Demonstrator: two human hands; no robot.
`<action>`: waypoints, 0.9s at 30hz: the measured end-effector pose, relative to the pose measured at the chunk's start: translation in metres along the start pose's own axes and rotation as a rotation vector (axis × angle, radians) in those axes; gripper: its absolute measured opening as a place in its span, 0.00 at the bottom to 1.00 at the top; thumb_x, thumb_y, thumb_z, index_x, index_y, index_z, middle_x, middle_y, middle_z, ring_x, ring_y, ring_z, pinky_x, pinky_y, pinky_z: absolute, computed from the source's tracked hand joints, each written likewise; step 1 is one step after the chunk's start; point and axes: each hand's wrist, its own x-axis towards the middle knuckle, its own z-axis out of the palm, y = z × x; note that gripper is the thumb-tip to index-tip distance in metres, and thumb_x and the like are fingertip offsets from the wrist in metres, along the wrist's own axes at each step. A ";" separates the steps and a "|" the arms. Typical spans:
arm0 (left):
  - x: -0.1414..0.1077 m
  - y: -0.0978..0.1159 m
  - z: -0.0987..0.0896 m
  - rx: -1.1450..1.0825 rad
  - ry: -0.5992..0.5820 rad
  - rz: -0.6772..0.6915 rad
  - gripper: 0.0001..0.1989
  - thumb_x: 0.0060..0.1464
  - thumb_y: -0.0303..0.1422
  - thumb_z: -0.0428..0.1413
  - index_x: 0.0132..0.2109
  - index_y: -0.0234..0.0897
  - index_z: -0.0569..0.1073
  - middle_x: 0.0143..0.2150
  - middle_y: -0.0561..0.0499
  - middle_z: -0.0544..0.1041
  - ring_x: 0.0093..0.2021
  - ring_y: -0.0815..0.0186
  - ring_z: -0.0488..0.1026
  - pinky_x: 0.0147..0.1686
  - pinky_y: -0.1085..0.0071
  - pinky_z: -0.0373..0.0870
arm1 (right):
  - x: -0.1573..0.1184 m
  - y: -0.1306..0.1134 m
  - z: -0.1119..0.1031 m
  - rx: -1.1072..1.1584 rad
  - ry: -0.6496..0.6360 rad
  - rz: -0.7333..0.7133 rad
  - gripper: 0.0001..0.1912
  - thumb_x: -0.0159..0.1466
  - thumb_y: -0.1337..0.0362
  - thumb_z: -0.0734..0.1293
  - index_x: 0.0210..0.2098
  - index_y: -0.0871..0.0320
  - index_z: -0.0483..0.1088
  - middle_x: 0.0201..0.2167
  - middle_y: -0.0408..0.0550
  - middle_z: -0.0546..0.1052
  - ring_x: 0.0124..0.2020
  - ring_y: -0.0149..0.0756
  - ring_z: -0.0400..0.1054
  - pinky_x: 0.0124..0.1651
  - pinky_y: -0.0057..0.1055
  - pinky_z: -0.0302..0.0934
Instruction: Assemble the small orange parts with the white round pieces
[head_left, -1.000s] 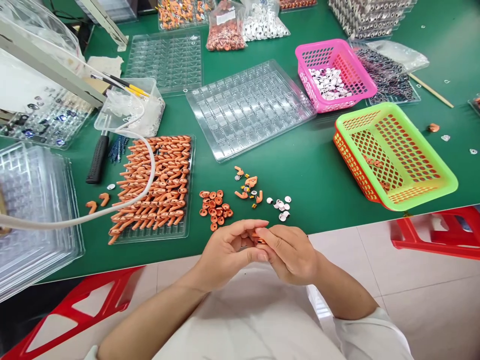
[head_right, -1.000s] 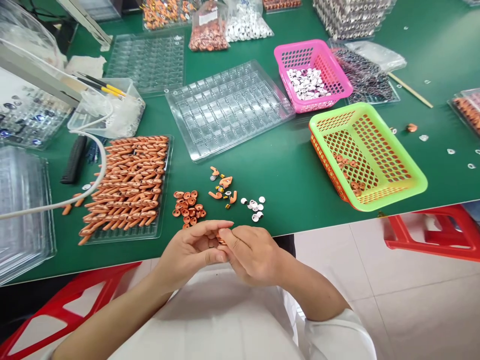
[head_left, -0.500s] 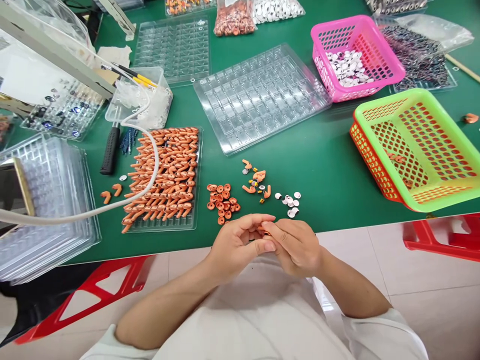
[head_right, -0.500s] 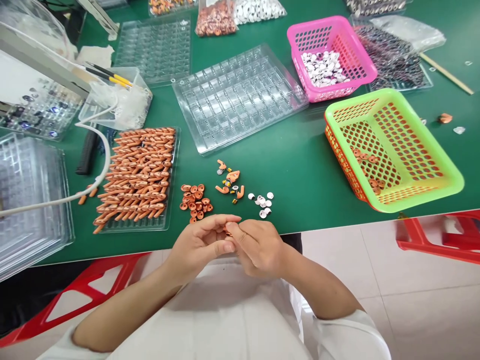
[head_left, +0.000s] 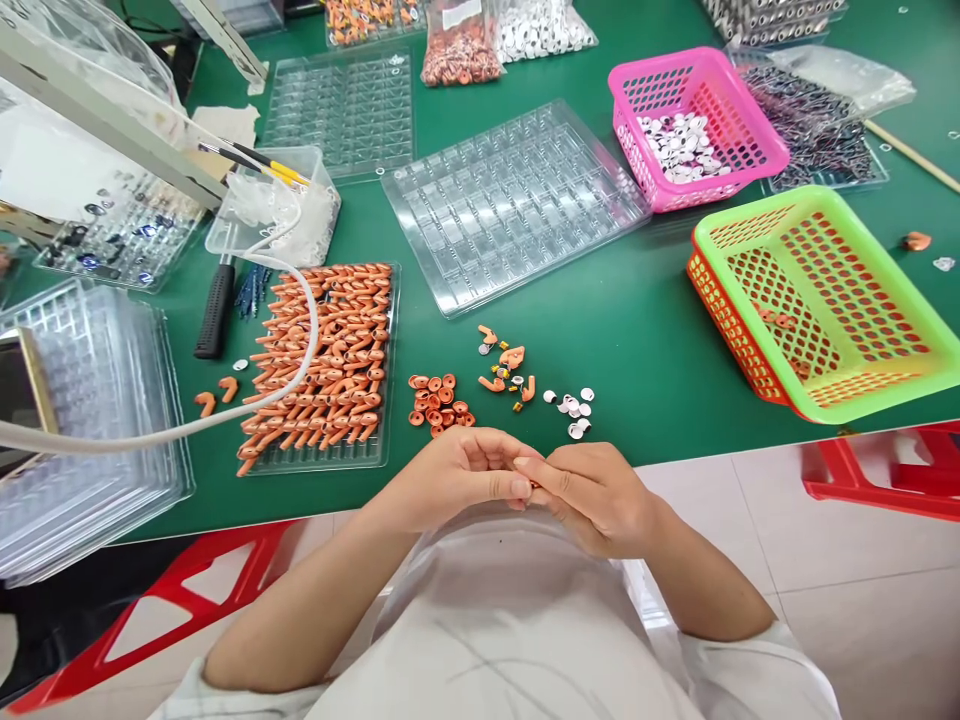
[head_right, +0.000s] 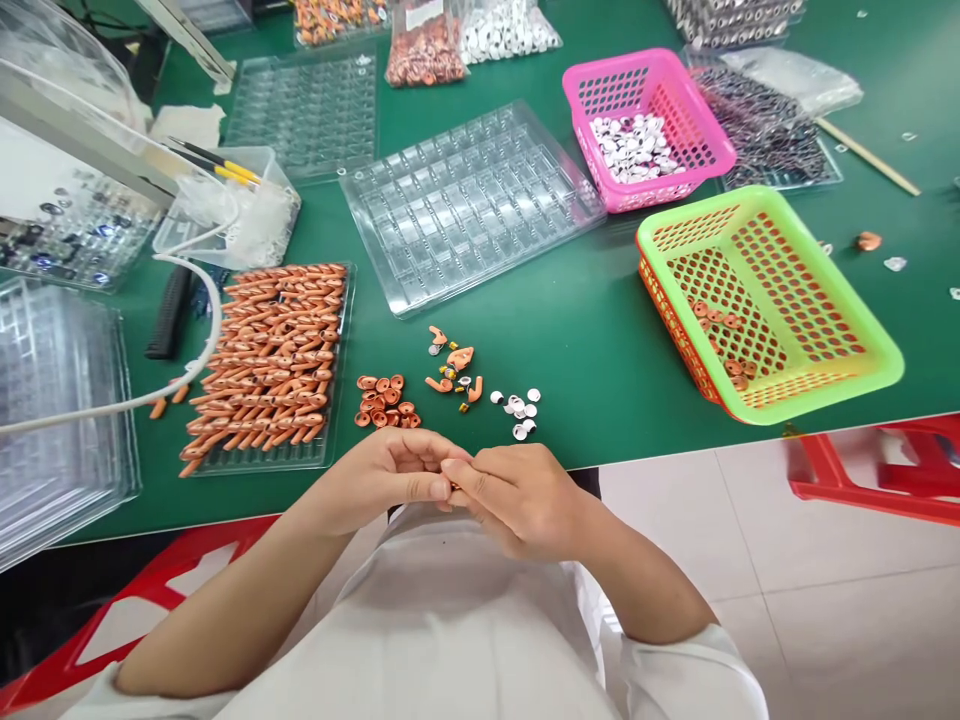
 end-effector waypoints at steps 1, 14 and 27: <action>0.001 0.000 -0.001 0.010 -0.003 -0.019 0.12 0.46 0.30 0.68 0.39 0.30 0.80 0.30 0.49 0.81 0.30 0.69 0.76 0.34 0.74 0.75 | 0.001 0.000 -0.001 -0.011 -0.011 -0.004 0.22 0.69 0.73 0.60 0.61 0.61 0.59 0.26 0.42 0.73 0.24 0.29 0.63 0.26 0.25 0.58; 0.005 -0.012 0.001 -0.033 -0.011 -0.013 0.15 0.39 0.36 0.71 0.31 0.31 0.78 0.23 0.52 0.75 0.23 0.71 0.71 0.25 0.75 0.69 | 0.004 -0.001 -0.009 -0.016 -0.076 -0.006 0.15 0.69 0.68 0.63 0.55 0.60 0.65 0.24 0.39 0.70 0.23 0.27 0.61 0.24 0.26 0.52; 0.007 -0.026 0.008 -0.241 -0.006 0.156 0.16 0.43 0.39 0.70 0.33 0.31 0.79 0.22 0.53 0.72 0.23 0.73 0.67 0.26 0.75 0.66 | -0.001 -0.014 0.021 0.220 0.160 0.282 0.19 0.71 0.62 0.61 0.61 0.55 0.64 0.28 0.43 0.75 0.28 0.31 0.64 0.30 0.26 0.63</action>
